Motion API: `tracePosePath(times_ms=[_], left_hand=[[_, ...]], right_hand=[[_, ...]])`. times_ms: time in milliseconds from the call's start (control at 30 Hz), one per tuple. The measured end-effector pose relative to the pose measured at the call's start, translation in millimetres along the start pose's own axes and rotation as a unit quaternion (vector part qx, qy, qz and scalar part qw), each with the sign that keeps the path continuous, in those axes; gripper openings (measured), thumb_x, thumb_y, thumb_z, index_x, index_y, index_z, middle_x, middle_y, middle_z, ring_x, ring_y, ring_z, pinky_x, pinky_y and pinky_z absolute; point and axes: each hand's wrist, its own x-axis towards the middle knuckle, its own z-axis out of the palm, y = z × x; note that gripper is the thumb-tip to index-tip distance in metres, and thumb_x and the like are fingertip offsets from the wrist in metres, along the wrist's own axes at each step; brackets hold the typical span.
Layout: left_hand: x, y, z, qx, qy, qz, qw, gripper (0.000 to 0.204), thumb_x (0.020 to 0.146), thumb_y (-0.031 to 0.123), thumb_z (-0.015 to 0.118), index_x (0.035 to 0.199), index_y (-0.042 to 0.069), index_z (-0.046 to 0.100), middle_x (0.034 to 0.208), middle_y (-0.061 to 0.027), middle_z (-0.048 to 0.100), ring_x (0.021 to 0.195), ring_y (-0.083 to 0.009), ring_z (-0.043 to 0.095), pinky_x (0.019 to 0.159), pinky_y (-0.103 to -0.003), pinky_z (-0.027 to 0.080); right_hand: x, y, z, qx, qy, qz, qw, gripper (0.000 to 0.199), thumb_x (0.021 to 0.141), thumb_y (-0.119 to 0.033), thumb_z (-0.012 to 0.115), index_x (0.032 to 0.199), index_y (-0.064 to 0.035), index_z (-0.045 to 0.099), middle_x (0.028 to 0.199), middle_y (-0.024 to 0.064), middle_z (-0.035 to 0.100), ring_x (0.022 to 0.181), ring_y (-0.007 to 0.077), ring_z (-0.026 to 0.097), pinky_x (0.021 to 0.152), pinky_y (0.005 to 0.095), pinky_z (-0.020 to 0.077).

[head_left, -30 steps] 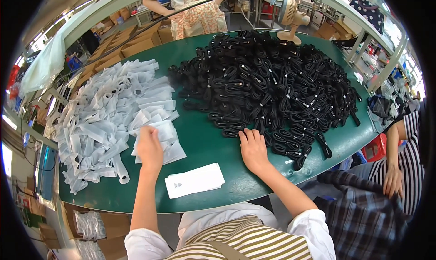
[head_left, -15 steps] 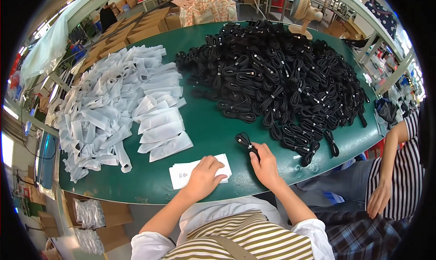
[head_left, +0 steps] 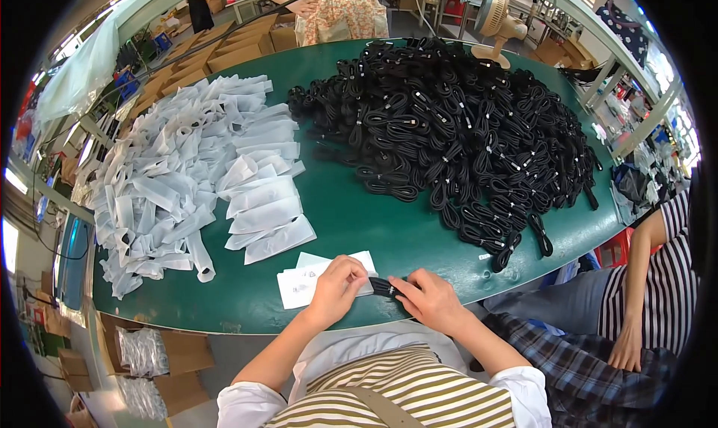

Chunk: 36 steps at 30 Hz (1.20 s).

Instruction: Packaging small black plastic components into white bags at a factory workstation.

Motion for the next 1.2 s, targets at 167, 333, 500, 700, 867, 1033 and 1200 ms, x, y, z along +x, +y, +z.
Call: tracePosePath(times_ms=[167,333,500,700,867,1033,1200], left_hand=[[3,20,-2,0.102,-0.05,0.18,0.977,0.019,0.076,-0.006,0.07,0.085,0.004,0.057,0.099,-0.011,0.06,0.094,-0.0299,0.056,0.084,-0.039,0.046],[10,28,-11,0.15,-0.007,0.199,0.968,0.021,0.072,-0.004,0.071,0.083,0.006,0.056,0.103,-0.0121,0.06,0.099,-0.0312,0.054,0.087,-0.041,0.043],[18,26,-24,0.051,0.017,0.09,0.994,0.017,0.075,0.0,0.068,0.085,0.005,0.056,0.104,-0.0125,0.06,0.101,-0.0295,0.055,0.089,-0.038,0.043],[8,22,-25,0.084,-0.03,0.121,0.989,0.012,0.08,0.004,0.068,0.086,0.003,0.058,0.099,-0.0137,0.061,0.096,-0.0274,0.058,0.086,-0.037,0.046],[15,38,-23,0.072,-0.032,0.15,0.985,0.009,0.089,0.008,0.066,0.091,0.002,0.06,0.1,-0.012,0.061,0.089,-0.0265,0.059,0.08,-0.035,0.047],[11,49,-16,-0.013,-0.076,0.045,0.996,0.005,0.092,0.006,0.06,0.09,0.002,0.059,0.102,-0.0105,0.061,0.091,-0.0224,0.059,0.081,-0.031,0.046],[17,49,-17,-0.021,-0.059,0.043,0.997,0.008,0.095,0.007,0.058,0.09,0.001,0.059,0.102,-0.0092,0.061,0.09,-0.0199,0.059,0.079,-0.03,0.046]], right_hand=[[-4,12,25,0.335,-0.012,0.219,0.916,0.026,0.085,-0.012,0.072,0.11,-0.0057,0.067,0.093,0.0103,0.059,0.074,0.0256,0.062,0.067,0.0328,0.0517],[16,-6,17,0.277,0.063,0.157,0.946,0.019,0.086,-0.01,0.072,0.104,-0.0041,0.067,0.099,0.01,0.059,0.088,0.0247,0.062,0.077,0.0304,0.0513],[23,-6,4,0.232,0.057,-0.108,0.965,0.019,0.084,-0.002,0.072,0.102,-0.0056,0.066,0.111,0.0107,0.055,0.099,0.0264,0.058,0.08,0.0319,0.0492],[29,-13,4,0.331,-0.003,-0.125,0.935,0.016,0.079,0.007,0.06,0.09,-0.0051,0.06,0.107,0.0104,0.054,0.101,0.0298,0.053,0.086,0.0379,0.0452],[28,-16,-10,0.26,0.022,-0.196,0.945,0.013,0.077,0.007,0.059,0.08,-0.0044,0.054,0.096,0.0091,0.049,0.09,0.0292,0.048,0.075,0.0377,0.0426],[31,-19,3,0.258,0.081,-0.144,0.952,0.016,0.073,0.007,0.059,0.082,-0.0039,0.052,0.094,0.0088,0.048,0.088,0.0291,0.046,0.073,0.0369,0.0415],[31,-27,11,0.313,0.091,-0.041,0.945,0.021,0.069,0.008,0.06,0.084,-0.004,0.051,0.097,0.009,0.05,0.09,0.0306,0.048,0.075,0.0382,0.0416]])
